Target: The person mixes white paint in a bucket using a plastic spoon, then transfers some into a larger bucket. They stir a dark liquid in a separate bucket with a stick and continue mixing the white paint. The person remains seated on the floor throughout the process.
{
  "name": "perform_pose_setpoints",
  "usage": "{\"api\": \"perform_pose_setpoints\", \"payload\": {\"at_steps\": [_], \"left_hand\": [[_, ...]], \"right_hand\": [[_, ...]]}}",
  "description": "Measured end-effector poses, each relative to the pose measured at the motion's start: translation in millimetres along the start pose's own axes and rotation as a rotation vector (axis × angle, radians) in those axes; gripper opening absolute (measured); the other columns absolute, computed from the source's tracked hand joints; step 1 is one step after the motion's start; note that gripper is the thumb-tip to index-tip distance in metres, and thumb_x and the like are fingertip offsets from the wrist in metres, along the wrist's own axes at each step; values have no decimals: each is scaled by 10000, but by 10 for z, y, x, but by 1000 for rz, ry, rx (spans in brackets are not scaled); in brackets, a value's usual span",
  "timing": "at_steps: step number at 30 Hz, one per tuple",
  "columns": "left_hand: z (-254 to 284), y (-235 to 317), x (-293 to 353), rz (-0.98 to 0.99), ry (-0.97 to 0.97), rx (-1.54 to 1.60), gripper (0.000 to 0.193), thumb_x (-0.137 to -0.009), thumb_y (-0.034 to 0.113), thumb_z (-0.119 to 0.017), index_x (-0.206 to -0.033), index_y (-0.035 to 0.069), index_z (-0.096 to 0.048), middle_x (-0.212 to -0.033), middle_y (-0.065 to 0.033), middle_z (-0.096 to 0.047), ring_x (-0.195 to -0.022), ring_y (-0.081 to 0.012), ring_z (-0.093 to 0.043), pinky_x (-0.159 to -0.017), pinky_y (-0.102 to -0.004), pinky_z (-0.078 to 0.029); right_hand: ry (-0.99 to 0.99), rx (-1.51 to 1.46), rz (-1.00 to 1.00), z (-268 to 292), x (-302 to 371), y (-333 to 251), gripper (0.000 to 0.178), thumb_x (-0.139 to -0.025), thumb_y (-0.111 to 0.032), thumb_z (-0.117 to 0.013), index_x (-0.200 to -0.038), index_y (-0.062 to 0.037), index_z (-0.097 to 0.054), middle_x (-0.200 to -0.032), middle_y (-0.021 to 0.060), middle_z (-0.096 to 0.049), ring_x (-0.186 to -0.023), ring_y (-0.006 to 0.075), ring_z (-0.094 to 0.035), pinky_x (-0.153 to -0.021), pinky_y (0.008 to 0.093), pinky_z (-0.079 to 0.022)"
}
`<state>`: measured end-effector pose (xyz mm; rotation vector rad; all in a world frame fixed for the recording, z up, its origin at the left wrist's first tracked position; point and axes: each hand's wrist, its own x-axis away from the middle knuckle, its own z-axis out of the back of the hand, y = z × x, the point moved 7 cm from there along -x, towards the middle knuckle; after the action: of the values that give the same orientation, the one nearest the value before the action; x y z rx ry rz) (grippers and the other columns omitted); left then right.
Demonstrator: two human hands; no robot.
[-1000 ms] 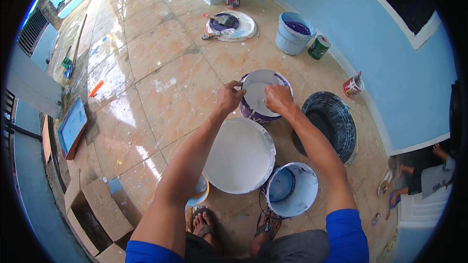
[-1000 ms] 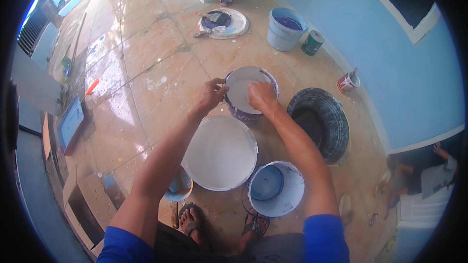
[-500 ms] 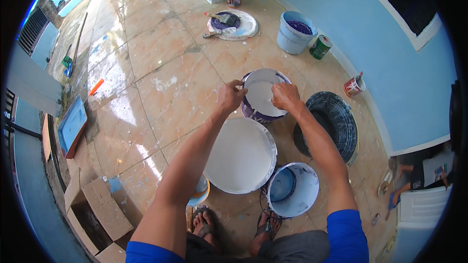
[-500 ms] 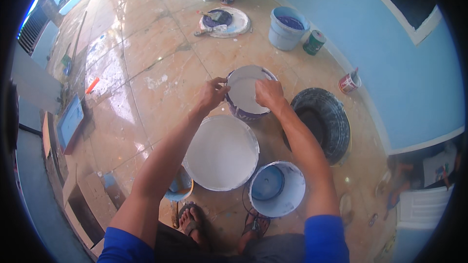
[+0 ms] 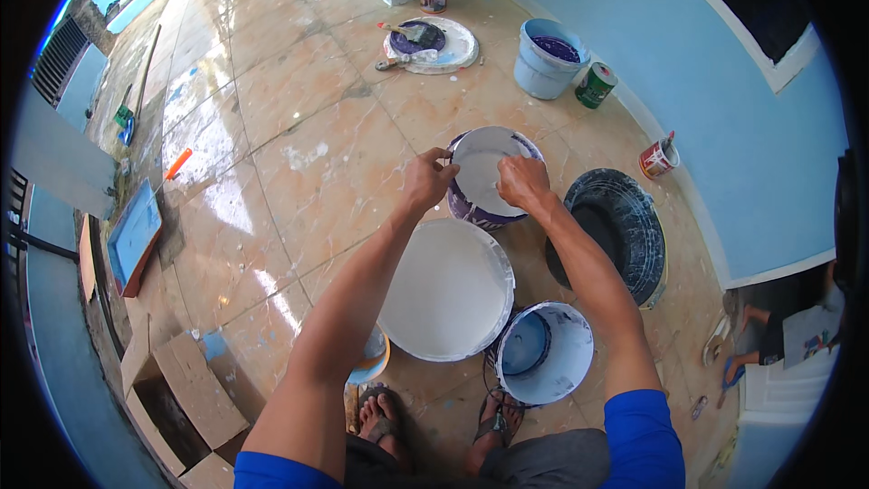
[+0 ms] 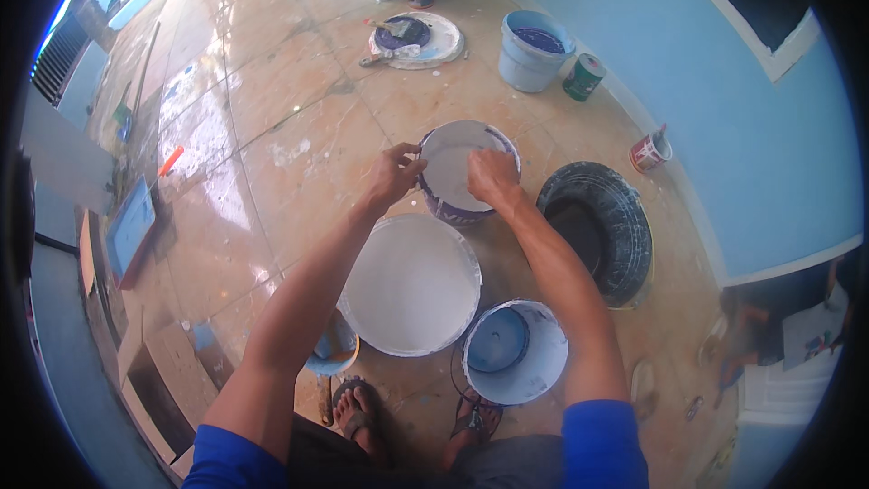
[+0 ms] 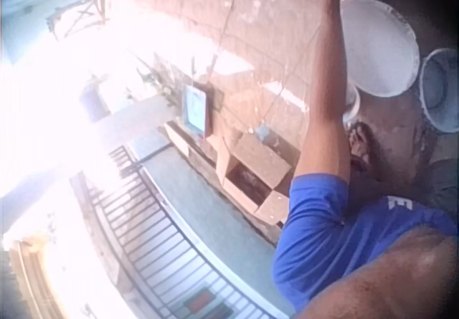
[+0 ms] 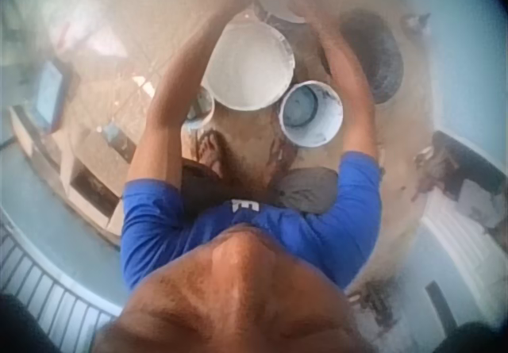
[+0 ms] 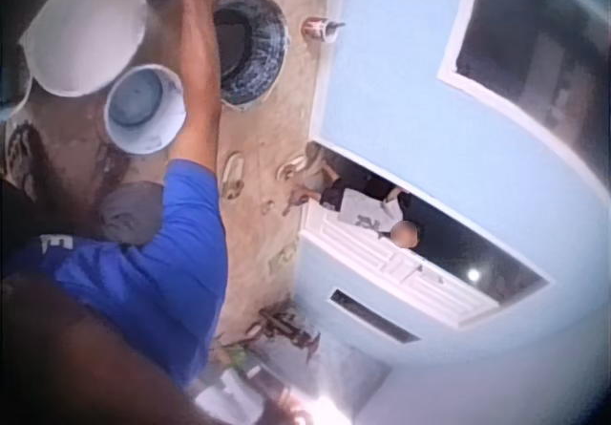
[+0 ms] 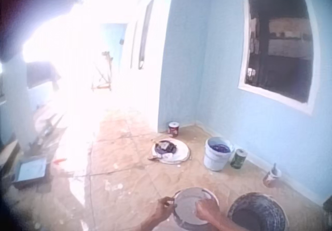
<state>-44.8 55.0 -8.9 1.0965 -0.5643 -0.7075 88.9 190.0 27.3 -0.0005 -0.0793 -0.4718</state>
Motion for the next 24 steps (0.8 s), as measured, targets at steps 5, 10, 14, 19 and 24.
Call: {"api": "perform_pose_setpoints", "payload": {"at_steps": [5,10,14,19,24], "left_hand": [[5,-32,-4,-1,-19,-26,411,-883,191,-698,-1245,6,-636,-925,-169,-716,-741,-196,-704,-656,-314,-551],[11,-53,8,0,64,20,395,-806,236,-739,-1151,47,-704,-818,-170,-721,-722,-269,-694,-700,-384,-536],[-3,-69,-2,18,55,40,395,-809,234,-736,-1151,39,-702,-805,-167,-719,-714,-267,-691,-697,-383,-535],[7,-35,-7,-30,64,6,393,-810,225,-736,-1142,19,-697,-801,-173,-719,-719,-267,-695,-694,-384,-536],[15,-72,-26,-7,60,22,397,-808,226,-740,-1143,19,-695,-813,-177,-724,-724,-269,-700,-691,-384,-538]], "right_hand": [[-51,108,-30,233,67,46,97,-712,-66,-671,-771,-35,-741,-851,209,-725,-825,351,-728,-715,425,-572],[-225,127,60,318,83,-116,123,-720,-61,-673,-808,-57,-760,-866,183,-735,-850,327,-731,-736,415,-574],[-191,150,37,419,-48,-99,137,-715,-64,-667,-816,-46,-758,-879,183,-735,-862,331,-729,-740,417,-574],[-272,128,95,325,-6,-124,133,-700,-56,-658,-795,-33,-748,-862,180,-731,-853,329,-725,-735,426,-572],[-126,36,237,251,101,-346,121,-708,-89,-654,-784,-22,-720,-864,209,-717,-830,375,-712,-709,471,-562]]}}
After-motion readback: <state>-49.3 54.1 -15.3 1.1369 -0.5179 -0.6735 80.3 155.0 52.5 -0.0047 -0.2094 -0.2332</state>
